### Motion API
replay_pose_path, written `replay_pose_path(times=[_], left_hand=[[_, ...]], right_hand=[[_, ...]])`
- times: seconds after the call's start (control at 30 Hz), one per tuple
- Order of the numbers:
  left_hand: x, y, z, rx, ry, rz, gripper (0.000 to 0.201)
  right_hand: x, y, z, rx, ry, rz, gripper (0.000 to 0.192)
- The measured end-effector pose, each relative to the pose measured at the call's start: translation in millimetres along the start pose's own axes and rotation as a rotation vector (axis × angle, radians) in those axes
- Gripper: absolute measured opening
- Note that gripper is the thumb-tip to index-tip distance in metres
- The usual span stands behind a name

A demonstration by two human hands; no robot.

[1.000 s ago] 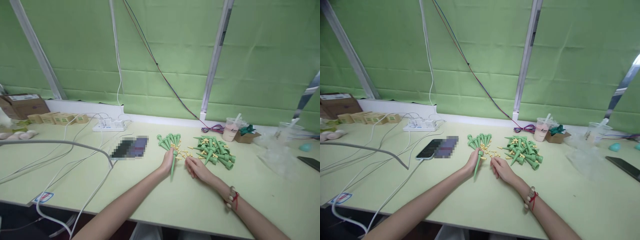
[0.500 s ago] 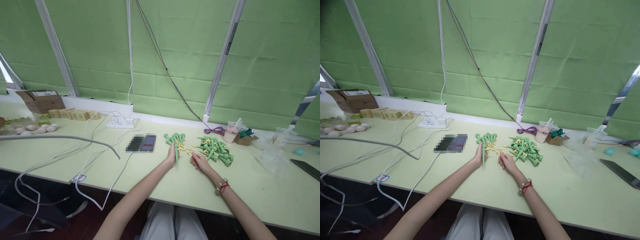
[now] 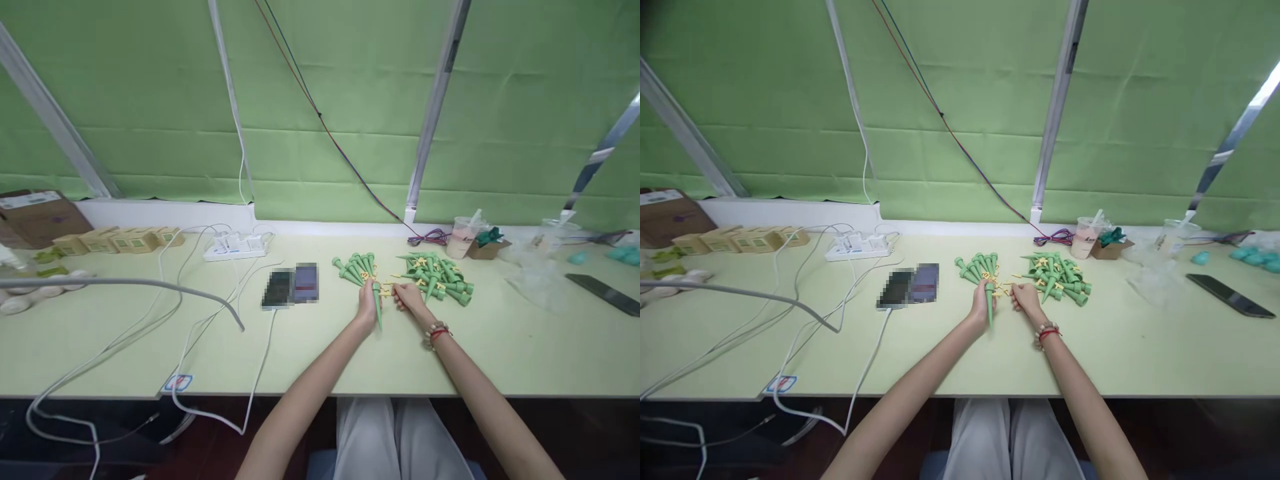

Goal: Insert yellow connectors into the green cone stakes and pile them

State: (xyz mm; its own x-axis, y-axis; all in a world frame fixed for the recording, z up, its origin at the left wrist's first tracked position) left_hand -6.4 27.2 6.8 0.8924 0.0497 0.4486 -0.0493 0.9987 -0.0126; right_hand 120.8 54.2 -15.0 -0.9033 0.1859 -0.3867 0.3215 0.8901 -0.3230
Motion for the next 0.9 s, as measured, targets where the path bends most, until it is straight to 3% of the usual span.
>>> replay_pose_path(times=[0.23, 0.43, 0.53, 0.63, 0.7, 0.77, 0.9], left_hand=[[-1.1, -8, -8, 0.0, 0.014, -0.035, 0.024], [-7.2, -5, -12, -0.034, 0.023, -0.048, 0.023], [-12.0, -2, -11, -0.047, 0.014, -0.063, 0.024], [-20.4, 3, -6, 0.087, 0.084, 0.02, 0.025], [-27.0, 7, -1, 0.171, 0.14, 0.113, 0.027], [-32.0, 11, 5, 0.154, 0.157, 0.166, 0.028], [-34.4, 15, 19, 0.183, 0.171, 0.211, 0.032]], right_hand=[[0, 2, -10, 0.118, -0.001, -0.022, 0.027], [2, -1, -6, 0.06, -0.013, -0.053, 0.034], [12, -8, -2, -0.06, -0.035, 0.005, 0.04], [26, -22, -2, -0.269, -0.041, 0.099, 0.047], [36, -32, -3, -0.405, 0.007, 0.034, 0.048], [42, -39, -5, -0.533, 0.006, -0.08, 0.043], [41, -40, -10, -0.58, 0.043, -0.177, 0.039]])
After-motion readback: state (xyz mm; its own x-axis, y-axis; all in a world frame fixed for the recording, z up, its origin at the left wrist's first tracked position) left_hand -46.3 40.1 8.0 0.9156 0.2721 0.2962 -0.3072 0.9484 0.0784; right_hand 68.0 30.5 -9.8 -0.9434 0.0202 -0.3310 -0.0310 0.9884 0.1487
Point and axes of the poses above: each hand's wrist, its own y-axis towards the middle knuckle, its own x-axis out of the palm, z = x × y, the point moved 1 cm from there along y, towards the middle knuckle, and after that the axes turned 11 degrees about x, right-handed, at the moved point
